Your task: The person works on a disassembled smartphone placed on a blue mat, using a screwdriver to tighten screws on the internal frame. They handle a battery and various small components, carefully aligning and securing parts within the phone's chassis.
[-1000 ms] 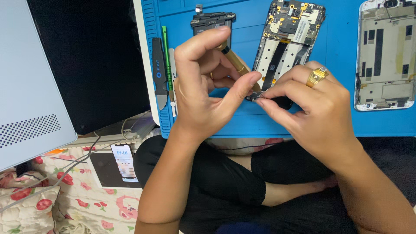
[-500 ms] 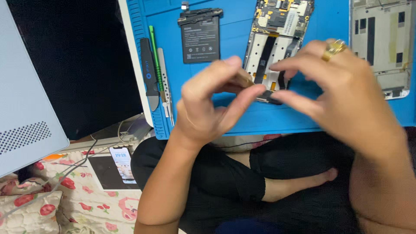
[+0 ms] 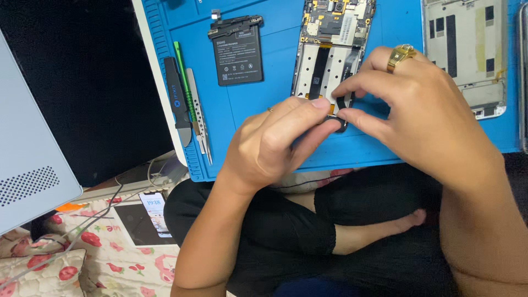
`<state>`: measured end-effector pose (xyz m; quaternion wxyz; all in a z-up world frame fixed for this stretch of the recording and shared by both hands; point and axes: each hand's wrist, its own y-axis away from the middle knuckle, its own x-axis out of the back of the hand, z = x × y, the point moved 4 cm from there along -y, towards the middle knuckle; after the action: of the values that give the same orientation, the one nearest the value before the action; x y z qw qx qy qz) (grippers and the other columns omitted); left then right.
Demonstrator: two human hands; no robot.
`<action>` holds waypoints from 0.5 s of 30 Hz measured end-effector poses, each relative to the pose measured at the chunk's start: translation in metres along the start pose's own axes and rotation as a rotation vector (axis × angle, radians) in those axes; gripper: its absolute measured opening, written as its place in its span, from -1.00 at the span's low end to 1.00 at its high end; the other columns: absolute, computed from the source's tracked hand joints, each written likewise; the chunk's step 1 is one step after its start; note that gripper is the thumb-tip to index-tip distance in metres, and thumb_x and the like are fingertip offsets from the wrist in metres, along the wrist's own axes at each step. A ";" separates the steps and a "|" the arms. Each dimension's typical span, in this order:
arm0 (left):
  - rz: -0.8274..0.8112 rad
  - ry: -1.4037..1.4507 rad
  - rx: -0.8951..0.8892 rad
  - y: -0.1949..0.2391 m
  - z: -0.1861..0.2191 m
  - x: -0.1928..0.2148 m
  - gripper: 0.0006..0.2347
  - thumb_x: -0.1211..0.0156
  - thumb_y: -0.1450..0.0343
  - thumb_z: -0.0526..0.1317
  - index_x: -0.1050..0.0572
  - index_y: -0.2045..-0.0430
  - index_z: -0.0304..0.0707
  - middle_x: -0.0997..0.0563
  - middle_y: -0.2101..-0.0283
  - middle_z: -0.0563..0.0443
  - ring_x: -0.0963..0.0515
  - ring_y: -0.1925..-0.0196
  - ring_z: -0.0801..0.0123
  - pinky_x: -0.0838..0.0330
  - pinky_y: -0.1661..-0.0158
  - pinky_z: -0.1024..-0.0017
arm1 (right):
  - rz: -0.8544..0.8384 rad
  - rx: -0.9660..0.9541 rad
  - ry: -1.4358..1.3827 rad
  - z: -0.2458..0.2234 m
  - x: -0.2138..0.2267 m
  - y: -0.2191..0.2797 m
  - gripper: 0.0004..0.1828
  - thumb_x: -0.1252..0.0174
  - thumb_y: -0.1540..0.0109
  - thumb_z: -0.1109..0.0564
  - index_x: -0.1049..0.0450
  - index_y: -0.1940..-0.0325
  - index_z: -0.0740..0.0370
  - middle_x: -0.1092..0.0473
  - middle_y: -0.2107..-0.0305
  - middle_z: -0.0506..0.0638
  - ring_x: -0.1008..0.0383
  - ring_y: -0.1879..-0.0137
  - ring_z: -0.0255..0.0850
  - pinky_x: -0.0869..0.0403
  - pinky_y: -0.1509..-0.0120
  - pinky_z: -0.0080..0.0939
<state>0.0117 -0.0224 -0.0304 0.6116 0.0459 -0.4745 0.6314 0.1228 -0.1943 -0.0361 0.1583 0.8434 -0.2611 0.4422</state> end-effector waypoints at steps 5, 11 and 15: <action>-0.036 -0.066 -0.047 -0.003 0.005 0.001 -0.57 -0.38 -0.71 -0.40 -0.18 -0.34 -0.32 -0.67 0.11 -0.19 -0.67 0.22 0.09 -0.59 0.21 0.22 | 0.009 -0.015 0.002 0.002 -0.001 0.001 -0.75 -0.38 -0.33 -0.02 -0.67 -0.05 0.08 -0.41 0.22 0.03 -0.44 0.04 0.11 -0.40 0.03 0.14; -0.099 0.034 -0.061 -0.030 0.020 0.018 -0.74 -0.36 -0.66 -0.46 -0.43 -0.16 -0.27 -0.66 0.08 -0.15 -0.67 0.07 0.02 -0.66 0.07 0.17 | 0.014 -0.017 -0.030 0.001 -0.001 0.001 -0.76 -0.36 -0.34 0.00 -0.66 -0.04 0.09 -0.42 0.22 0.02 -0.43 0.06 0.10 -0.38 0.01 0.13; -0.122 0.208 -0.039 -0.035 0.019 0.022 -0.85 -0.18 -0.70 -0.37 -0.51 -0.15 -0.18 -0.70 -0.02 -0.10 -0.65 -0.10 -0.05 -0.67 -0.12 0.07 | 0.004 -0.011 -0.004 0.001 -0.001 0.001 -0.76 -0.32 -0.40 -0.05 -0.67 -0.05 0.09 -0.39 0.25 0.02 -0.40 0.07 0.09 -0.37 0.09 0.12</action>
<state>0.0249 -0.0259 0.0124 0.6957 -0.0030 -0.4170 0.5849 0.1229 -0.1955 -0.0375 0.1615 0.8428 -0.2656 0.4394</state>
